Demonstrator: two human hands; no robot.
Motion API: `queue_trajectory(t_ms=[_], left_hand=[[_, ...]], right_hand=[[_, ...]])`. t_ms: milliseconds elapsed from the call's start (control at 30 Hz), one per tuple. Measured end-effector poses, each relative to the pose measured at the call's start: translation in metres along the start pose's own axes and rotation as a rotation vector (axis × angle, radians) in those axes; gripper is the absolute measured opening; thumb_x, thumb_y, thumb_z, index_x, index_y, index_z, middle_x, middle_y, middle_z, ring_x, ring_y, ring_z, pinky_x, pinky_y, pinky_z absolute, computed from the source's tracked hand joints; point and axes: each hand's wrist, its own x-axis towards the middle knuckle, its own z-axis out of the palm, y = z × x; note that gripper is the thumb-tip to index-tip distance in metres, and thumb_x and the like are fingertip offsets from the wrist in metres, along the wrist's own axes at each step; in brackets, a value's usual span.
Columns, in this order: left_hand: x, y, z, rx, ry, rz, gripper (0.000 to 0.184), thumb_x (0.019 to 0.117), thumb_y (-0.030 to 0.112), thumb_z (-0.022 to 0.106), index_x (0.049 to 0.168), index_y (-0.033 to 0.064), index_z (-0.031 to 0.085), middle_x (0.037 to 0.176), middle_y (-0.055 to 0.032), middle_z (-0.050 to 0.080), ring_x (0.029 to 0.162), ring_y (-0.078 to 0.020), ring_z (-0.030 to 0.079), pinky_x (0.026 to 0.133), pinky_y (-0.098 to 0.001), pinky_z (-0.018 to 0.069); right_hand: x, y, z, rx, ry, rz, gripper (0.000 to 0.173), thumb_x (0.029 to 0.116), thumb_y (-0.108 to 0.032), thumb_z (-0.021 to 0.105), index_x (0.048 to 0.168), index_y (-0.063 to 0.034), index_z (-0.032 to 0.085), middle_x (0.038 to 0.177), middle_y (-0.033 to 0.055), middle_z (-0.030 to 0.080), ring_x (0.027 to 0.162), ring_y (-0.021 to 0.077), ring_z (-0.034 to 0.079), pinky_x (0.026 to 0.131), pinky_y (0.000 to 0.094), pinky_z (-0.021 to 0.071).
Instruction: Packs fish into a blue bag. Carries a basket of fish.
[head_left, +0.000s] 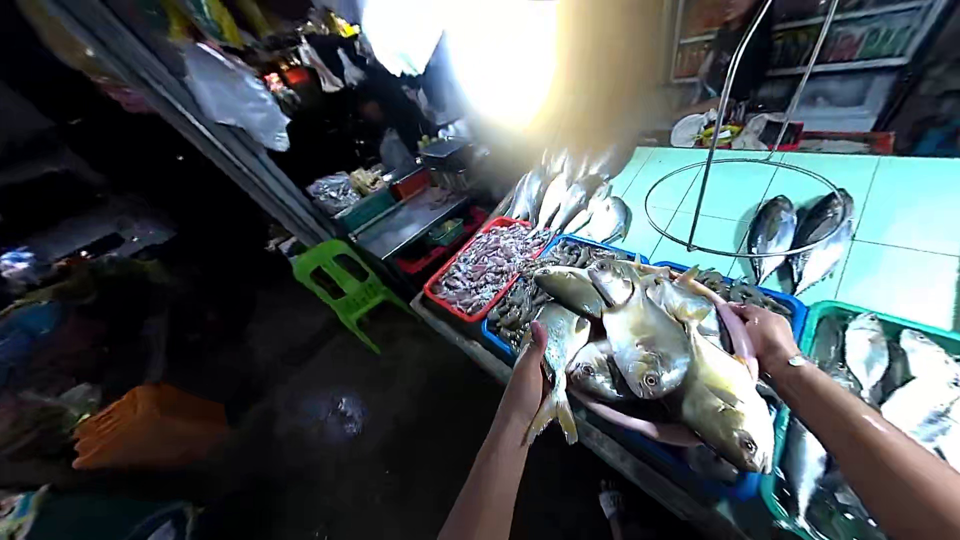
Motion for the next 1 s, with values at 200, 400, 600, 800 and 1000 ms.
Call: queue_trajectory(t_ms=[200,400,600,800,1000], left_hand=[[0.163,0.005,0.006,0.090,-0.062,-0.022,0.059,0.1121,0.044,0.025,0.156,0.0073,0.037,0.156,-0.0118,0.046,0.141,-0.0150,0.047,0.116,-0.0370,0.0419],[0.316,0.000,0.047,0.032,-0.159,-0.121,0.061,0.1075,0.057,0.033,0.155,0.0201,0.043,0.152,-0.0048,0.052,0.138,-0.0205,0.051,0.112,-0.0493,0.0448],[0.424,-0.019,0.089,0.102,-0.128,-0.227,0.069,0.1021,0.061,0.046,0.156,0.0183,0.039,0.161,-0.0118,0.040,0.148,-0.0292,0.037,0.116,-0.0609,0.0346],[0.452,-0.033,0.106,0.070,-0.120,-0.246,0.070,0.1013,0.059,0.048,0.155,0.0144,0.042,0.157,-0.0153,0.044,0.144,-0.0309,0.041,0.113,-0.0611,0.0374],[0.386,-0.041,-0.008,0.168,-0.294,-0.156,0.068,0.1034,0.057,0.050,0.160,0.0237,0.033,0.154,-0.0128,0.049,0.133,-0.0338,0.055,0.101,-0.0579,0.0507]], right_hand=[[0.132,-0.013,0.028,-0.026,0.058,-0.201,0.029,0.1080,-0.013,0.046,0.113,0.0045,0.069,0.102,0.0157,0.069,0.094,0.0175,0.065,0.089,0.0373,0.0534],[0.237,-0.023,0.030,-0.218,0.205,-0.046,0.033,0.1077,-0.022,0.051,0.124,0.0009,0.069,0.125,0.0261,0.066,0.121,0.0390,0.061,0.105,0.0598,0.0435],[0.300,-0.023,0.022,-0.258,0.300,-0.087,0.041,0.1086,-0.033,0.050,0.124,-0.0017,0.070,0.128,0.0236,0.067,0.126,0.0375,0.061,0.109,0.0591,0.0438],[0.337,-0.004,0.028,-0.044,0.368,0.058,0.039,0.1073,-0.033,0.050,0.124,-0.0048,0.071,0.128,0.0203,0.068,0.125,0.0337,0.061,0.107,0.0576,0.0450],[0.271,-0.017,0.018,0.043,0.304,0.169,0.059,0.1096,-0.050,0.038,0.143,-0.0038,0.052,0.127,0.0275,0.060,0.105,0.0385,0.064,0.088,0.0598,0.0525]])
